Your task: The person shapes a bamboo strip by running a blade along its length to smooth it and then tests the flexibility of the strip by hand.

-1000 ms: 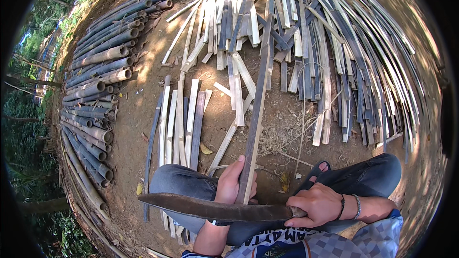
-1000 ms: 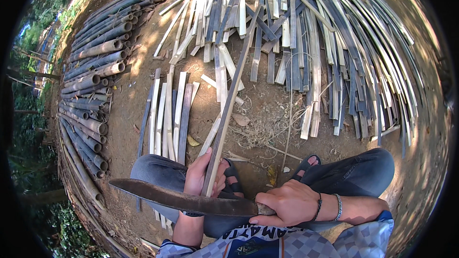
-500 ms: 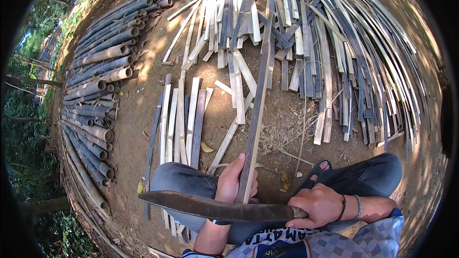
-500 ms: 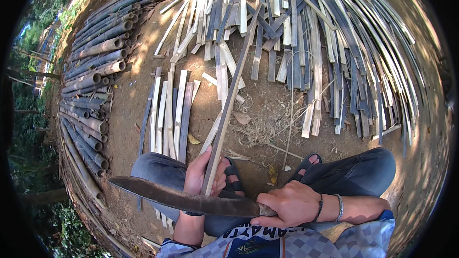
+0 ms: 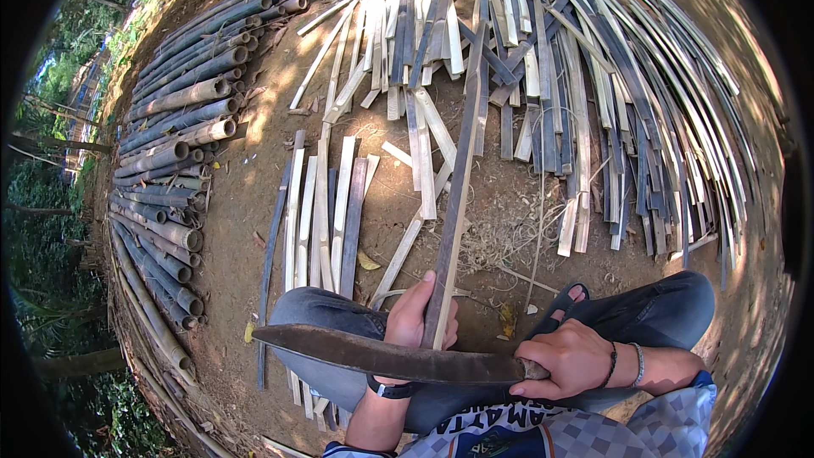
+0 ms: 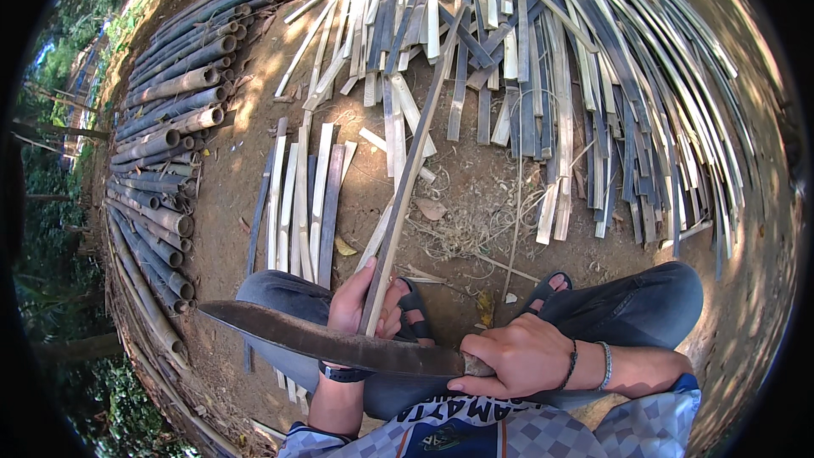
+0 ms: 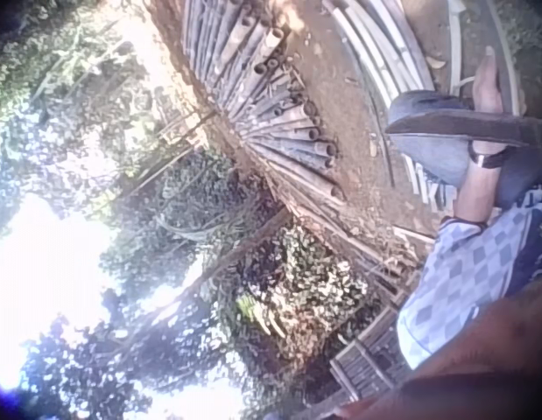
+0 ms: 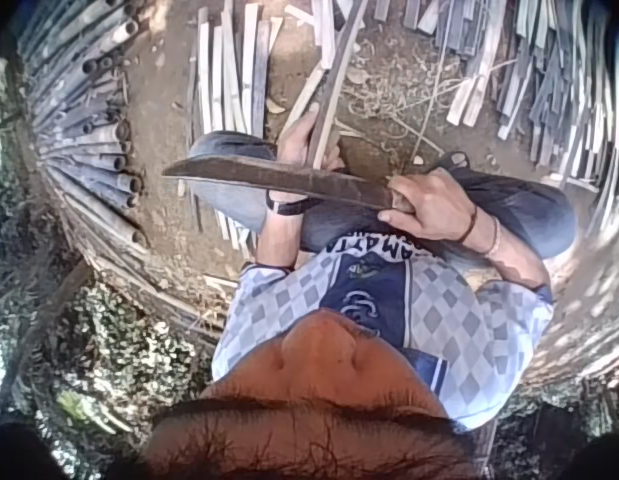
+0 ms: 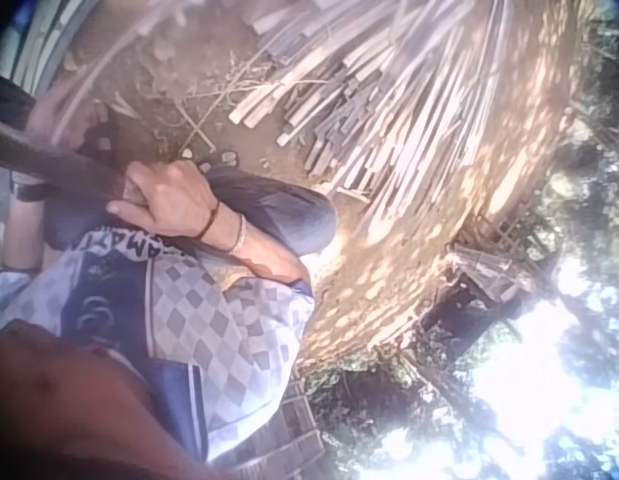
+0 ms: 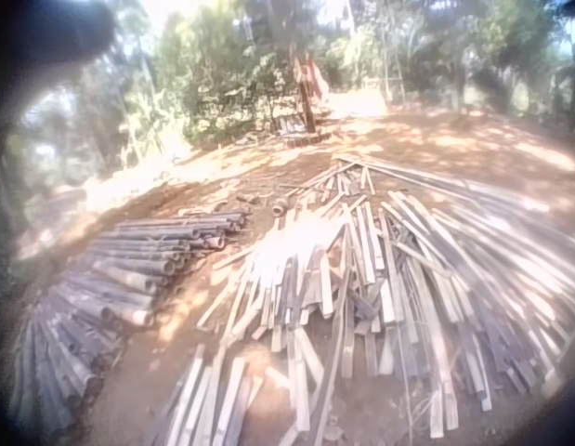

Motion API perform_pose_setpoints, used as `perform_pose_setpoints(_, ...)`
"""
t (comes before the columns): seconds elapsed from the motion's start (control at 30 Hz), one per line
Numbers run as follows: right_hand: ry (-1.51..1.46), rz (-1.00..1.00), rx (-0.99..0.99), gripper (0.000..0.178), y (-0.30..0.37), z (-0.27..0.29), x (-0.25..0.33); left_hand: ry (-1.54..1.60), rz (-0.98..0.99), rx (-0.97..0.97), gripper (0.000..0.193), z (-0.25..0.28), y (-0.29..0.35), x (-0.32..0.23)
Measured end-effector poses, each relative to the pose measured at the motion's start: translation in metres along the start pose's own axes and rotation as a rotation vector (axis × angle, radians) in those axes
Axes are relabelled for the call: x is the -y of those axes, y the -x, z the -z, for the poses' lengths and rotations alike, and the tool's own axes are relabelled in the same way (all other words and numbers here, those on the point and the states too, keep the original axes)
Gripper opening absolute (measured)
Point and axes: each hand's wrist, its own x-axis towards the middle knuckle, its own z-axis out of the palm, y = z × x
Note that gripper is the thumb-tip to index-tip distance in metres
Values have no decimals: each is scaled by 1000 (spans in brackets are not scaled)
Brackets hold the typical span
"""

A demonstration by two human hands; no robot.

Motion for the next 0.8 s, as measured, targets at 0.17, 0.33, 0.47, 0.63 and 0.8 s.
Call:
perform_pose_setpoints(0.17,31,43,22,46,-1,3,2,2,-13,-15,34,-1,1,1)
perform_pose_setpoints(0.33,-39,-47,42,44,0,3,-2,-4,-21,-101,33,-8,2,0)
perform_pose_setpoints(0.47,-49,-15,29,45,-1,2,-4,24,-25,-85,32,-1,1,4)
perform_pose_setpoints(0.63,-84,-53,30,44,-1,3,-6,6,-19,-86,34,-3,2,2)
perform_pose_setpoints(0.8,-35,-116,27,43,-6,7,-11,8,-45,-130,37,-2,1,9)
